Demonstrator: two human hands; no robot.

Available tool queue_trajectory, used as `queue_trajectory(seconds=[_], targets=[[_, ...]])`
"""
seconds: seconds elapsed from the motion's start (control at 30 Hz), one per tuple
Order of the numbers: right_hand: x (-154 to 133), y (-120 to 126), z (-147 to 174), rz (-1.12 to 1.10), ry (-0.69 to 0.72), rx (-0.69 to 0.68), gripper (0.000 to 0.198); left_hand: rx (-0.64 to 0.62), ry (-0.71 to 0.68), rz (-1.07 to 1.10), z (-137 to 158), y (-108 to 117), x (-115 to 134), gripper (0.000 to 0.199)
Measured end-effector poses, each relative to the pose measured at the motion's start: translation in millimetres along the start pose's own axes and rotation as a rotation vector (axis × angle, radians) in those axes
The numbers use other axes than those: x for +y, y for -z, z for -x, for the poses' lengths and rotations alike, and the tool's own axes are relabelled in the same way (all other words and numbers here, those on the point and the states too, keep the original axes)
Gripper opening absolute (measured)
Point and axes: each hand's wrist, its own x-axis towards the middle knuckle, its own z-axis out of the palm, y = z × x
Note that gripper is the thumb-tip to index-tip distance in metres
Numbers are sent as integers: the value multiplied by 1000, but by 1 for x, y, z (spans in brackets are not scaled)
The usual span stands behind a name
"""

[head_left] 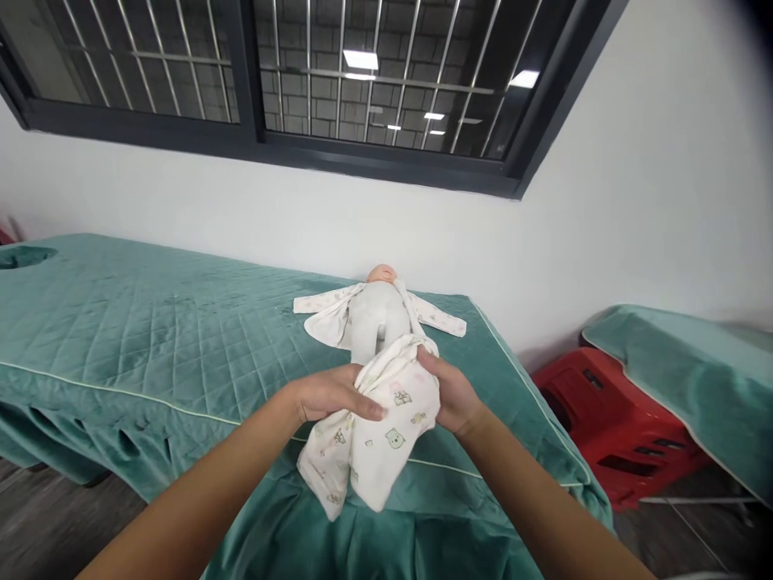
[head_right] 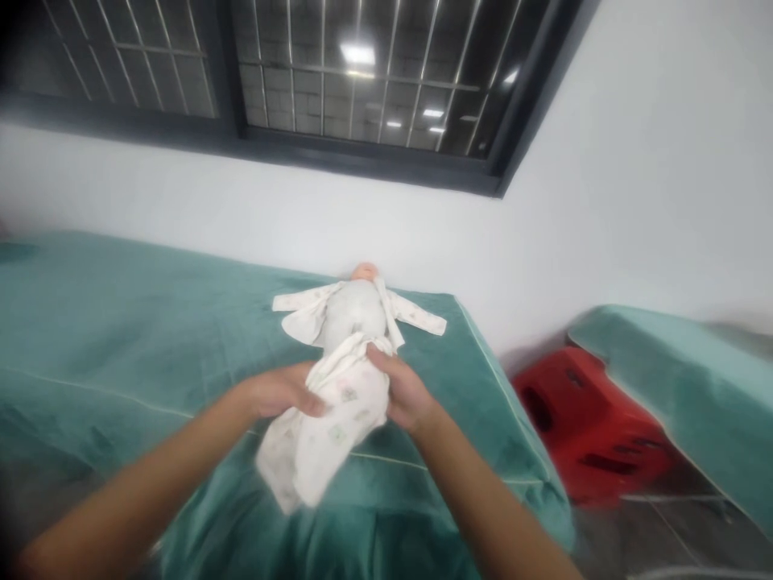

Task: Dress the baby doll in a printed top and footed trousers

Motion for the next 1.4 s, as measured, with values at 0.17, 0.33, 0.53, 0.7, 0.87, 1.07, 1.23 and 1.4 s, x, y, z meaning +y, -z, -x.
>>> queue_trajectory(seconds=[0.17,0.33,0.53,0.7,0.87,1.07,1.23,1.4], targets=[[9,1,15,195,-98,-103,58,174,-163,179,-2,-1,-16,61],[13,6,25,402,-190,-204,62,256,-140,294,-1,-9,-37,50],[16,12,25,161,-41,9,52,198,-31,309,2,-20,-50,56],[32,15,31,39,-67,102,46,272,-36,214,3,-32,-35,52],[56,23,30,104,-51,176,47,548,-58,-96,-14,-23,-26,35],[75,40,19,364,15,386,50,645,81,-833,-41,-8,-29,16],[83,47,19,643,20,442,51,603,45,-850,-40,-12,-31,12],[89,54,17,731,81,483,49,502,-3,-877,-36,-13,-28,12]])
